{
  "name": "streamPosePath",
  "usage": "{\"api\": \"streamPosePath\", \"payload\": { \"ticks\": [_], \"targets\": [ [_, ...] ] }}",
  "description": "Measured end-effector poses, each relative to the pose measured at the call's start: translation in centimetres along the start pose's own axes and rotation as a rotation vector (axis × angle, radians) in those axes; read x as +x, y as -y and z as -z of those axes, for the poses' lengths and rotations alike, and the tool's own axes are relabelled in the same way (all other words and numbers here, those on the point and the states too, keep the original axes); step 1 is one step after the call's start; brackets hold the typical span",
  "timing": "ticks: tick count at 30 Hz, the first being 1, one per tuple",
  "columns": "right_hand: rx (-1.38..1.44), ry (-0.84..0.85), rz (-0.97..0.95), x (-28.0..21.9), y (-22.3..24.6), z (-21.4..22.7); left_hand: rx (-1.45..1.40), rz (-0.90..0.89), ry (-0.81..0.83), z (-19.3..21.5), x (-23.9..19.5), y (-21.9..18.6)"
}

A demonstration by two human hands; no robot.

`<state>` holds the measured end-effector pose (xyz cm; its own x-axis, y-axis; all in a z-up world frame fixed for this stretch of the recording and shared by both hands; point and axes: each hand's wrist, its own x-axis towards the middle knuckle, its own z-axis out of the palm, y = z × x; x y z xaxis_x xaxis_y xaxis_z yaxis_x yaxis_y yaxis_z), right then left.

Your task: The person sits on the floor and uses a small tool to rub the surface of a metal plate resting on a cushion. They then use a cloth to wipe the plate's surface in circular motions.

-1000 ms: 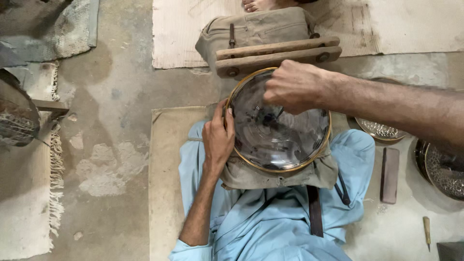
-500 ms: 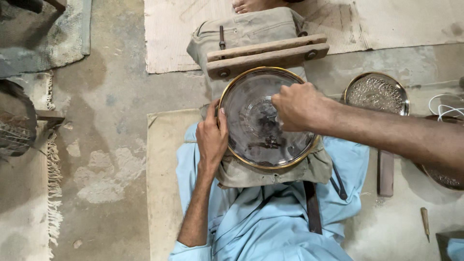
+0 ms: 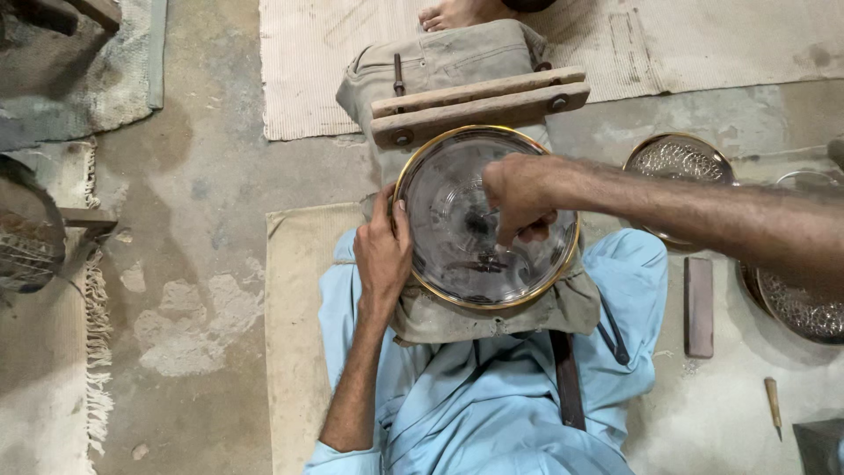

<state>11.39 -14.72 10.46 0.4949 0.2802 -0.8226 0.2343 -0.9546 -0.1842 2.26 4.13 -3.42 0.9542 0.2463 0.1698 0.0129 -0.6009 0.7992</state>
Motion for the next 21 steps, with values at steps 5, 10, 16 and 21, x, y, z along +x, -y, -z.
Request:
{"api": "streamPosePath", "payload": {
  "ticks": [5, 10, 16, 21],
  "targets": [
    [0.141, -0.046, -0.044, 0.3, -0.3, -0.7, 0.006, -0.016, 0.004, 0.3, 0.2, -0.1],
    [-0.101, -0.038, -0.03, 0.5, 0.5, 0.6, -0.013, -0.029, 0.041, 0.9, 0.2, -0.3],
    [-0.613, -0.161, 0.11, 1.1, 0.8, 2.0, -0.029, -0.044, 0.063, 1.2, 0.2, -0.4],
    [-0.732, -0.35, 0.244, 2.8, 0.7, 1.8, -0.059, -0.104, 0.064, 1.3, 0.4, 0.1]
  ]
}}
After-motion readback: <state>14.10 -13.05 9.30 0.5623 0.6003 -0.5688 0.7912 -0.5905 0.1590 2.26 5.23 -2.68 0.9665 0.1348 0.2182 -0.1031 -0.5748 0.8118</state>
